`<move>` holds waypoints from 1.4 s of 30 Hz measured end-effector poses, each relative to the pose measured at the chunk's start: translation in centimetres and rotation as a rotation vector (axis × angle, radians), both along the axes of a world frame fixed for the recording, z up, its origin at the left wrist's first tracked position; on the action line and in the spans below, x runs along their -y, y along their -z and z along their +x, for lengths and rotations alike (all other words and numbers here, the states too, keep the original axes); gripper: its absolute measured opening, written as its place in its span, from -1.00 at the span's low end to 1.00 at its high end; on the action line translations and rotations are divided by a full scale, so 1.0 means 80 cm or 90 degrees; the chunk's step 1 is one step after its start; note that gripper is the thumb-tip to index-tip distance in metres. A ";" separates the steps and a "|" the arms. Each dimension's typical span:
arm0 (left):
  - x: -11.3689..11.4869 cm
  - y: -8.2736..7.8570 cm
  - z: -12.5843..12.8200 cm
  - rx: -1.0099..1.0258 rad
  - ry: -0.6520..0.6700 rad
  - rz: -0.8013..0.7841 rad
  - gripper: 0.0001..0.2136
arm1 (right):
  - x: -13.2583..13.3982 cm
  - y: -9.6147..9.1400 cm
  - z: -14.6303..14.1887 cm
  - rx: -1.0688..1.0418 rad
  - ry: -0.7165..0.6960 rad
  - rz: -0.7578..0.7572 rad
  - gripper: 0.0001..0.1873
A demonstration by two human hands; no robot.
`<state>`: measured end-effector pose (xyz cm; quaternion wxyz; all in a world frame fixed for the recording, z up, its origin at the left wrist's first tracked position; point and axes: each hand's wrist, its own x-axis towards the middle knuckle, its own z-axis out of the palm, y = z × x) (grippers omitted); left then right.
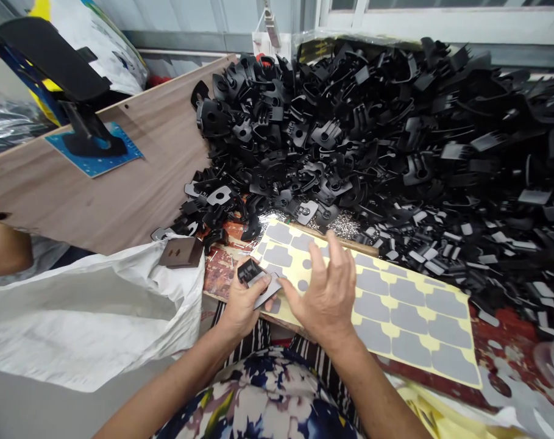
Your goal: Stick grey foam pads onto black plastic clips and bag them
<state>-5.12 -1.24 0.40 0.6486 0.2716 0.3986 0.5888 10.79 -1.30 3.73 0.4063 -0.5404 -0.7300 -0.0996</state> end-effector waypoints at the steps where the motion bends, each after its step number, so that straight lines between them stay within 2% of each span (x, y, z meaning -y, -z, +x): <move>1: 0.000 0.000 0.000 0.007 0.008 -0.006 -0.48 | -0.001 -0.004 0.004 -0.019 -0.006 -0.033 -0.28; 5: 0.002 -0.004 0.002 0.005 0.045 -0.029 -0.47 | -0.003 -0.005 0.006 -0.125 -0.171 -0.303 -0.73; 8: 0.004 -0.008 0.001 -0.009 0.080 -0.028 -0.41 | -0.002 0.005 -0.005 -0.236 -0.227 -0.429 -0.78; 11: 0.007 -0.012 -0.007 -0.052 0.142 -0.012 -0.33 | -0.001 0.017 -0.013 -0.360 -0.266 -0.499 -0.80; 14: 0.013 -0.014 -0.018 -0.135 0.195 0.006 -0.37 | 0.004 0.025 -0.018 -0.430 -0.289 -0.528 -0.82; 18: 0.020 -0.011 -0.034 -0.207 0.213 0.021 -0.42 | 0.009 0.028 -0.020 -0.403 -0.290 -0.527 -0.87; 20: 0.011 -0.015 -0.051 -0.233 0.272 0.007 -0.46 | -0.002 0.025 -0.020 -0.338 -0.319 -0.558 -0.85; 21: 0.000 -0.022 -0.063 -0.252 0.299 0.003 -0.47 | -0.012 0.022 -0.020 -0.280 -0.328 -0.556 -0.82; 23: -0.037 -0.049 -0.095 -0.289 0.309 0.019 -0.44 | -0.043 0.016 -0.025 -0.122 -0.313 -0.484 -0.76; 25: -0.090 -0.092 -0.132 -0.295 0.212 0.075 -0.23 | -0.082 0.011 -0.040 0.045 -0.267 -0.359 -0.78; 27: -0.143 -0.135 -0.164 -0.204 0.105 0.130 -0.01 | -0.122 0.008 -0.065 0.197 -0.226 -0.282 -0.82; 29: -0.179 -0.160 -0.182 -0.195 -0.035 0.151 0.01 | -0.156 0.008 -0.094 0.306 -0.208 -0.262 -0.82; 30: -0.187 -0.162 -0.184 -0.217 -0.095 0.156 -0.03 | -0.170 0.009 -0.105 0.339 -0.205 -0.259 -0.82; 32: -0.184 -0.146 -0.176 -0.297 -0.176 0.153 -0.20 | -0.186 0.008 -0.119 0.360 -0.215 -0.250 -0.79; 34: -0.162 -0.112 -0.157 -0.351 -0.189 0.127 -0.38 | -0.189 0.008 -0.115 0.358 -0.223 -0.237 -0.77; 35: -0.147 -0.094 -0.147 -0.347 -0.169 0.099 -0.43 | -0.184 0.008 -0.108 0.354 -0.222 -0.225 -0.75; 36: -0.132 -0.079 -0.136 -0.317 -0.124 0.065 -0.45 | -0.175 0.009 -0.098 0.340 -0.228 -0.203 -0.73; 38: -0.107 -0.059 -0.118 -0.198 0.031 -0.012 -0.42 | -0.148 0.014 -0.074 0.273 -0.278 -0.128 -0.71; 40: -0.092 -0.053 -0.103 -0.093 0.192 -0.073 -0.35 | -0.111 0.020 -0.047 0.169 -0.355 -0.046 -0.71; 42: -0.087 -0.053 -0.089 -0.062 0.264 -0.102 -0.29 | -0.070 0.027 -0.023 0.051 -0.357 -0.040 -0.67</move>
